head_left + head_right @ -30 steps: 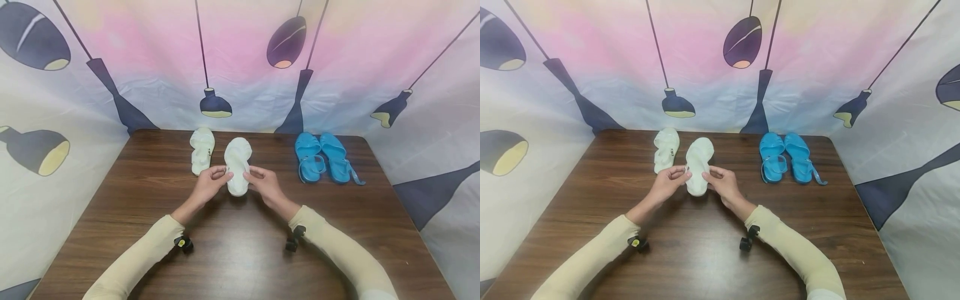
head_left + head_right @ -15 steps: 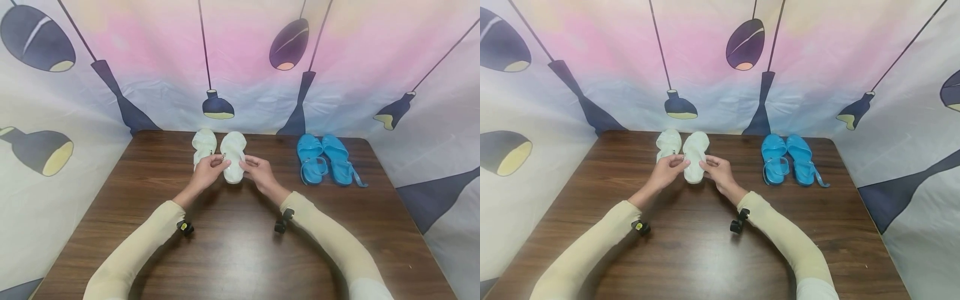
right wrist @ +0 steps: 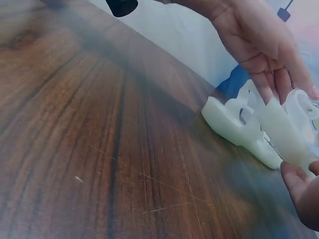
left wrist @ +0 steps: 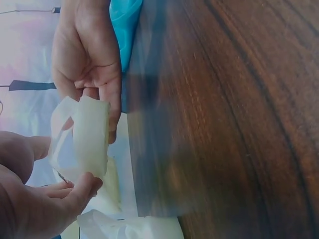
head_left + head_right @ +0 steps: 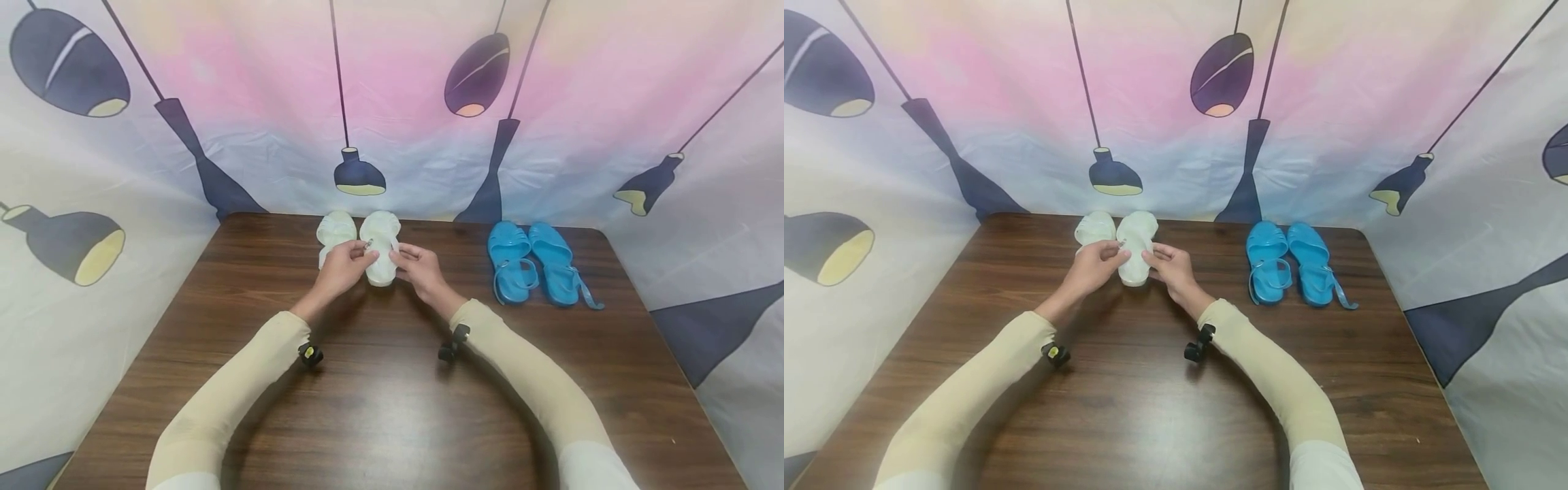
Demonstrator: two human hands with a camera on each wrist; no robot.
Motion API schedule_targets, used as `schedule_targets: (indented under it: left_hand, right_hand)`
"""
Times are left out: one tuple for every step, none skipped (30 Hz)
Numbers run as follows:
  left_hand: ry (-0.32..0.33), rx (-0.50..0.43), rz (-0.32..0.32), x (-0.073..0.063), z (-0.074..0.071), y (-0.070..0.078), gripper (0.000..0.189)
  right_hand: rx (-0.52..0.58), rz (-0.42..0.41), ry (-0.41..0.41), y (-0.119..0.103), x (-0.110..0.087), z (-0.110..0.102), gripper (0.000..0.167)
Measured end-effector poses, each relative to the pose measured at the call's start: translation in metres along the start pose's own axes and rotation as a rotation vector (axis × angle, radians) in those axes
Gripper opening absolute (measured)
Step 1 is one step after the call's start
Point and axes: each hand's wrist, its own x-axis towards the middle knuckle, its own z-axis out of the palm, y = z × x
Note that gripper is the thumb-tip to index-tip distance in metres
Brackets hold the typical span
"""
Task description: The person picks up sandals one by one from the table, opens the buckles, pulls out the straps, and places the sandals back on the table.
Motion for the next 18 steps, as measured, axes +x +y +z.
schedule_targets:
  left_hand:
    - [-0.002, 0.010, -0.008, 0.001, 0.000, 0.001, 0.056]
    - [-0.003, 0.023, -0.012, 0.002, 0.001, 0.001, 0.057]
    - [-0.004, 0.034, -0.018, 0.003, 0.001, 0.001, 0.057]
    - [-0.008, 0.048, -0.021, 0.004, 0.001, 0.001, 0.058]
    - [-0.013, 0.061, -0.023, 0.005, 0.002, 0.001, 0.060]
    - [-0.017, 0.077, -0.025, 0.005, 0.002, 0.001, 0.061]
    - [-0.020, 0.092, -0.027, 0.006, 0.002, 0.002, 0.062]
    - [-0.024, 0.103, -0.028, 0.007, 0.003, 0.002, 0.063]
    - [-0.029, 0.112, -0.031, 0.007, 0.003, 0.002, 0.063]
    - [-0.034, 0.129, -0.029, 0.008, 0.004, 0.003, 0.064]
    - [-0.038, 0.146, -0.029, 0.008, 0.004, 0.004, 0.065]
    - [-0.043, 0.162, -0.030, 0.009, 0.005, 0.005, 0.065]
    - [-0.047, 0.175, -0.031, 0.009, 0.006, 0.006, 0.066]
    - [-0.053, 0.189, -0.030, 0.009, 0.007, 0.006, 0.067]
    - [-0.059, 0.199, -0.029, 0.010, 0.009, 0.007, 0.068]
    - [-0.062, 0.204, -0.031, 0.009, 0.011, 0.007, 0.068]
    - [-0.064, 0.204, -0.035, 0.009, 0.013, 0.007, 0.069]
    - [-0.065, 0.197, -0.039, 0.008, 0.015, 0.007, 0.070]
  right_hand:
    - [0.002, 0.004, 0.001, 0.000, 0.001, 0.000, 0.045]
    - [0.002, 0.008, 0.002, 0.000, 0.003, 0.000, 0.045]
    - [-0.001, 0.009, 0.001, 0.000, 0.004, 0.000, 0.045]
    - [-0.002, 0.010, 0.002, 0.001, 0.005, 0.000, 0.045]
    - [-0.003, 0.009, 0.002, 0.001, 0.006, 0.001, 0.045]
    - [-0.002, 0.010, 0.003, 0.001, 0.007, 0.001, 0.045]
    - [0.000, 0.009, 0.004, 0.001, 0.009, 0.001, 0.045]
    - [0.000, 0.009, 0.005, 0.002, 0.010, 0.001, 0.044]
    - [0.003, 0.011, 0.006, 0.003, 0.011, 0.002, 0.044]
    - [0.008, 0.015, 0.007, 0.003, 0.012, 0.002, 0.044]
    - [0.011, 0.018, 0.008, 0.004, 0.013, 0.002, 0.043]
    - [0.015, 0.022, 0.009, 0.005, 0.014, 0.002, 0.043]
    - [0.019, 0.025, 0.008, 0.005, 0.015, 0.002, 0.043]
    - [0.021, 0.029, 0.008, 0.006, 0.016, 0.001, 0.043]
    - [0.025, 0.032, 0.007, 0.007, 0.017, 0.001, 0.044]
    - [0.028, 0.033, 0.007, 0.008, 0.018, 0.001, 0.044]
    - [0.031, 0.034, 0.005, 0.008, 0.018, 0.001, 0.045]
    - [0.029, 0.035, 0.003, 0.009, 0.019, 0.001, 0.046]
